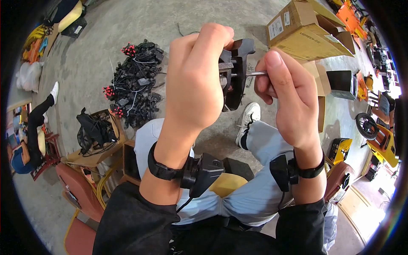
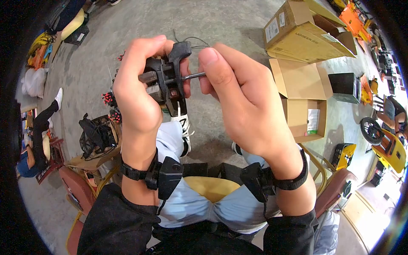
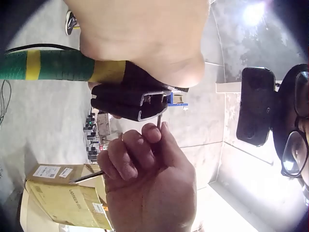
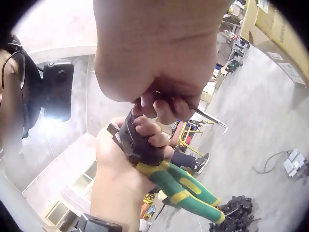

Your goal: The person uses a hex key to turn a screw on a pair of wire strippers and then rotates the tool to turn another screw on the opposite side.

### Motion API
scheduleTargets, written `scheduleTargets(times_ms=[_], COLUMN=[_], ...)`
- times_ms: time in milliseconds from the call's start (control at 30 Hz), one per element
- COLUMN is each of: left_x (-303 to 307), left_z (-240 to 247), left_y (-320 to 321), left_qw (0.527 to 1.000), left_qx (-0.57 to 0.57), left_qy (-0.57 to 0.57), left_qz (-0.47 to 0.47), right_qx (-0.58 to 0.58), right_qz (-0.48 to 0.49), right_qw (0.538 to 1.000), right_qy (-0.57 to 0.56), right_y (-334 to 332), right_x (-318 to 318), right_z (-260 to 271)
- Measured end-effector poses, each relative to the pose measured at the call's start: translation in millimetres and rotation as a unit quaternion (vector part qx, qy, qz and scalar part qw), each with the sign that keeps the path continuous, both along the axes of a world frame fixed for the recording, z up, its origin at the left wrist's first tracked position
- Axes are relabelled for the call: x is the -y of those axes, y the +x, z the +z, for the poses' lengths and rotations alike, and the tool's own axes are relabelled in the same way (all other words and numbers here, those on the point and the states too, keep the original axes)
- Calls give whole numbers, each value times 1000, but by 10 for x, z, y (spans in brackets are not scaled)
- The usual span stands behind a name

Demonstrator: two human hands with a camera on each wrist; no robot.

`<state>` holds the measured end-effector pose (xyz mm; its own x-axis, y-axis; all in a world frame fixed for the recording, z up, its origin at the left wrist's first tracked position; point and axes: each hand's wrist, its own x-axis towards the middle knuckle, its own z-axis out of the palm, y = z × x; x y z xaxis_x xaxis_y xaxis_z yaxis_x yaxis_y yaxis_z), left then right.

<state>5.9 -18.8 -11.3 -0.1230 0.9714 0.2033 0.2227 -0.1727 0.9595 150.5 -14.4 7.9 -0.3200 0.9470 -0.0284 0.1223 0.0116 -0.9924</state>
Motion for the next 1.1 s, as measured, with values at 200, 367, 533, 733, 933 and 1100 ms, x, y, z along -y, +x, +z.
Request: scheduleTargets(times_ms=[200, 367, 533, 733, 933, 1100], left_x=[17, 12, 10, 1, -9, -27], left_z=[8, -17, -23, 35, 65, 120], left_y=[-31, -48, -26, 23, 74, 48], left_qw=[995, 987, 990, 1000, 989, 942], left_qx=[-84, -118, -96, 4, 141, 307], left_qy=[47, 101, 96, 9, -24, -134], left_qz=[-21, -31, -25, -3, 40, -1], right_qx=[-73, -129, -119, 32, 48, 84], right_qz=[-4, 19, 44, 42, 67, 61], right_qw=[987, 963, 967, 998, 970, 930], right_qy=[-141, -237, -222, 43, 229, 352], right_y=[-15, 24, 76, 47, 39, 15], right_x=[-11, -38, -50, -29, -82, -86], right_z=[1, 89, 21, 46, -191, -193])
